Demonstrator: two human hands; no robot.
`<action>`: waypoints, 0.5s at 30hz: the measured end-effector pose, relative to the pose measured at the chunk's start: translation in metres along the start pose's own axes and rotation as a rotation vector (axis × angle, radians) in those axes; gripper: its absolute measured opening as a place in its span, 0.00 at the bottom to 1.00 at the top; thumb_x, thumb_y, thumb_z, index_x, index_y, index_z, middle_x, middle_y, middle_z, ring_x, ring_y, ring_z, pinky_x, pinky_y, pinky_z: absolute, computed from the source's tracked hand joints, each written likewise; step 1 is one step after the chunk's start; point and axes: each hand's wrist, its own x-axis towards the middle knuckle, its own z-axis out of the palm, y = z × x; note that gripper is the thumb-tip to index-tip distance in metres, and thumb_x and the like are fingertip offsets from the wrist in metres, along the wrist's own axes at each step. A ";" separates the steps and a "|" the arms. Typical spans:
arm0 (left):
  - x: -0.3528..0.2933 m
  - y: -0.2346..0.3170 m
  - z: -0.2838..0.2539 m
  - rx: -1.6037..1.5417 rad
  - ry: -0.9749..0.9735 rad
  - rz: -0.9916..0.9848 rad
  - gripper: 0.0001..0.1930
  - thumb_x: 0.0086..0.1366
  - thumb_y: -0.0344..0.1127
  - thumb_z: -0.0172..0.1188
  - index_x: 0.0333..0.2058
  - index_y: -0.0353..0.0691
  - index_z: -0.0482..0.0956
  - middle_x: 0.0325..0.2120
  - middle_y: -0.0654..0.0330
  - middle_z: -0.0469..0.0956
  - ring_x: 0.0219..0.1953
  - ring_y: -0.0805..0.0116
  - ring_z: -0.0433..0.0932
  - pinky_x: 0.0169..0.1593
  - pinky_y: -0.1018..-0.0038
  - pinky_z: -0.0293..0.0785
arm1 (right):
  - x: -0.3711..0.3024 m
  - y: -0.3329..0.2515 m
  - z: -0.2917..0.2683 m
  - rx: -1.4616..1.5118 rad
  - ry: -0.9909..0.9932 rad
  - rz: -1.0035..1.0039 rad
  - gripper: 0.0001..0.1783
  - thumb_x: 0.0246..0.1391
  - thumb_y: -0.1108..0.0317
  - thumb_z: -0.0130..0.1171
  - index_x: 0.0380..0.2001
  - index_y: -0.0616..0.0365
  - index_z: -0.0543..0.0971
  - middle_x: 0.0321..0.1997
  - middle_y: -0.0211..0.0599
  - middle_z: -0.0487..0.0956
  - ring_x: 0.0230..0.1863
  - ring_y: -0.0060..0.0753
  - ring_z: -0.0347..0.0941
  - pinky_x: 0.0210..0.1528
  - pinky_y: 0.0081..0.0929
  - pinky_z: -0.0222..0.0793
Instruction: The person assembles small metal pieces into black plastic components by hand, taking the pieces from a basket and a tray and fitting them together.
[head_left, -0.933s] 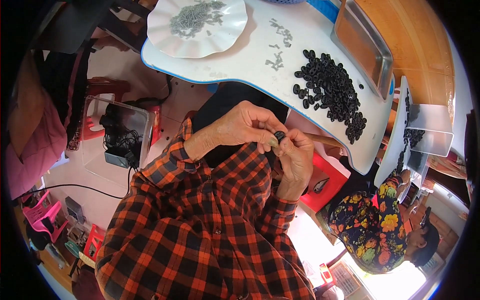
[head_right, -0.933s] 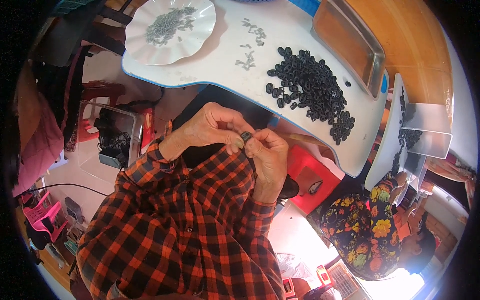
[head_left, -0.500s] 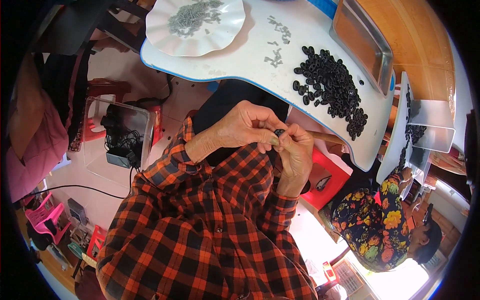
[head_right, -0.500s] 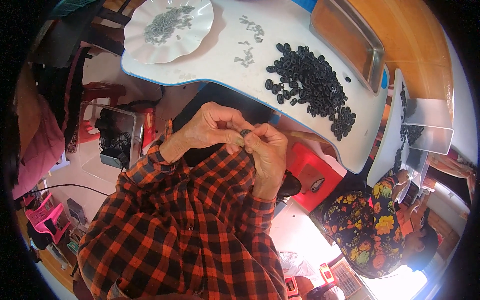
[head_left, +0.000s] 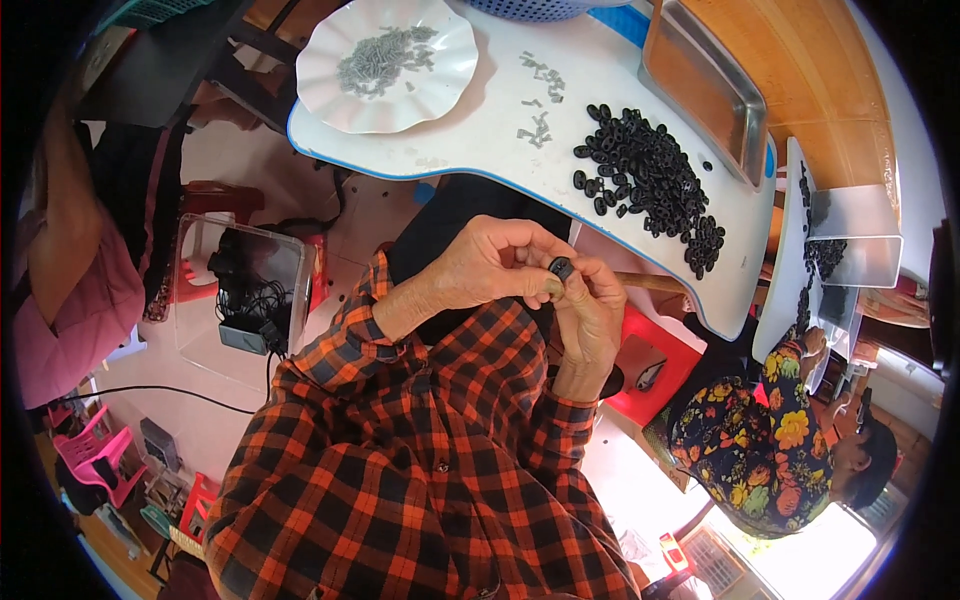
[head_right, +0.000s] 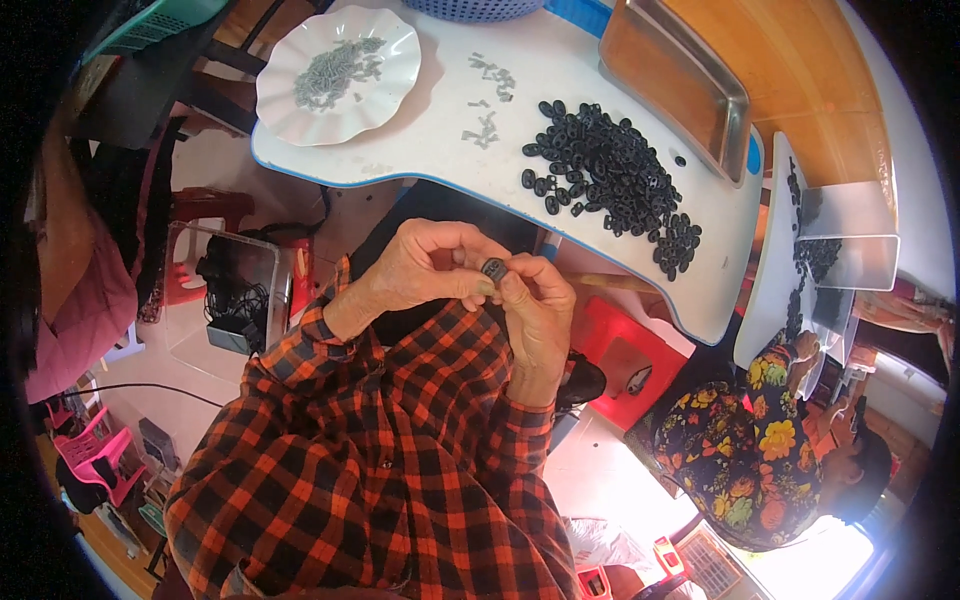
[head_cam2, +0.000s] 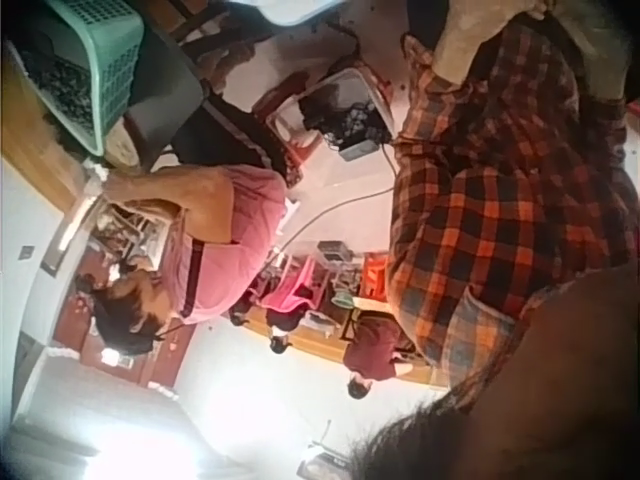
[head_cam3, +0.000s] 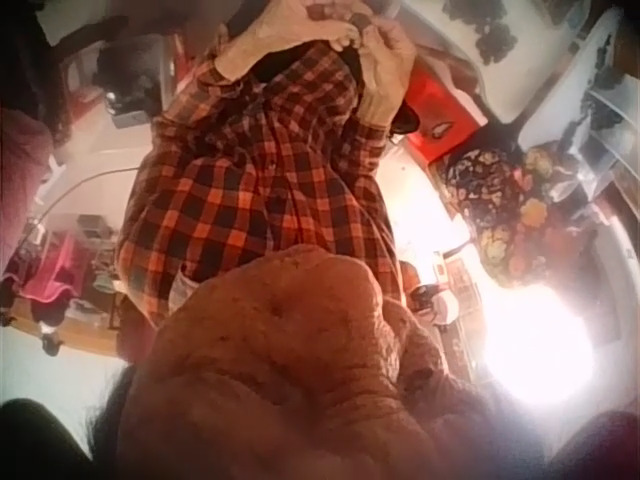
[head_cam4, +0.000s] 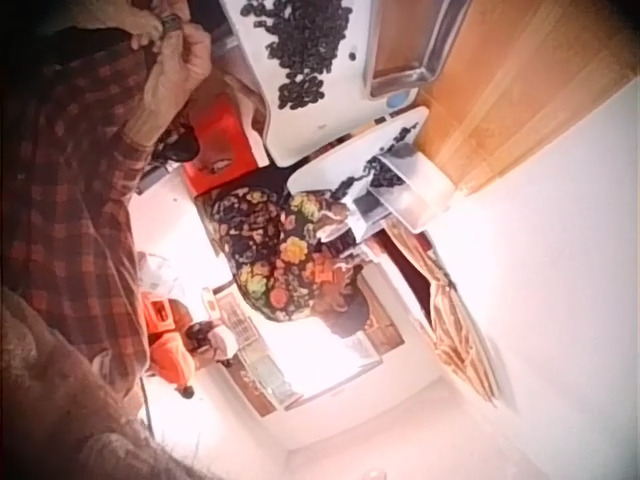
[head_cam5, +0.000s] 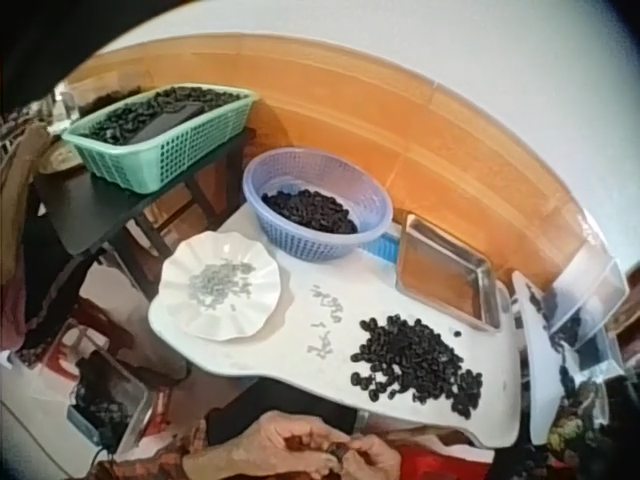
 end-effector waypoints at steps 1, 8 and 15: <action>0.000 0.001 0.000 -0.011 0.015 -0.007 0.13 0.58 0.22 0.61 0.43 0.30 0.76 0.25 0.63 0.77 0.27 0.78 0.78 0.32 0.83 0.77 | 0.001 0.002 0.001 0.002 -0.002 -0.008 0.06 0.52 0.74 0.61 0.32 0.64 0.77 0.31 0.34 0.76 0.28 0.22 0.68 0.31 0.18 0.65; -0.002 0.001 -0.001 -0.025 0.049 0.026 0.13 0.57 0.21 0.61 0.42 0.30 0.76 0.27 0.62 0.77 0.27 0.78 0.78 0.32 0.83 0.77 | 0.012 0.064 -0.002 -0.512 -0.024 -0.060 0.05 0.48 0.78 0.58 0.31 0.64 0.76 0.27 0.36 0.76 0.27 0.28 0.71 0.29 0.24 0.66; -0.002 -0.002 0.001 -0.019 0.090 0.036 0.11 0.58 0.23 0.61 0.40 0.30 0.75 0.27 0.63 0.76 0.26 0.78 0.77 0.31 0.81 0.78 | 0.008 0.114 0.016 -1.137 -0.132 -0.325 0.21 0.47 0.74 0.57 0.46 0.62 0.68 0.48 0.46 0.71 0.51 0.39 0.69 0.46 0.35 0.66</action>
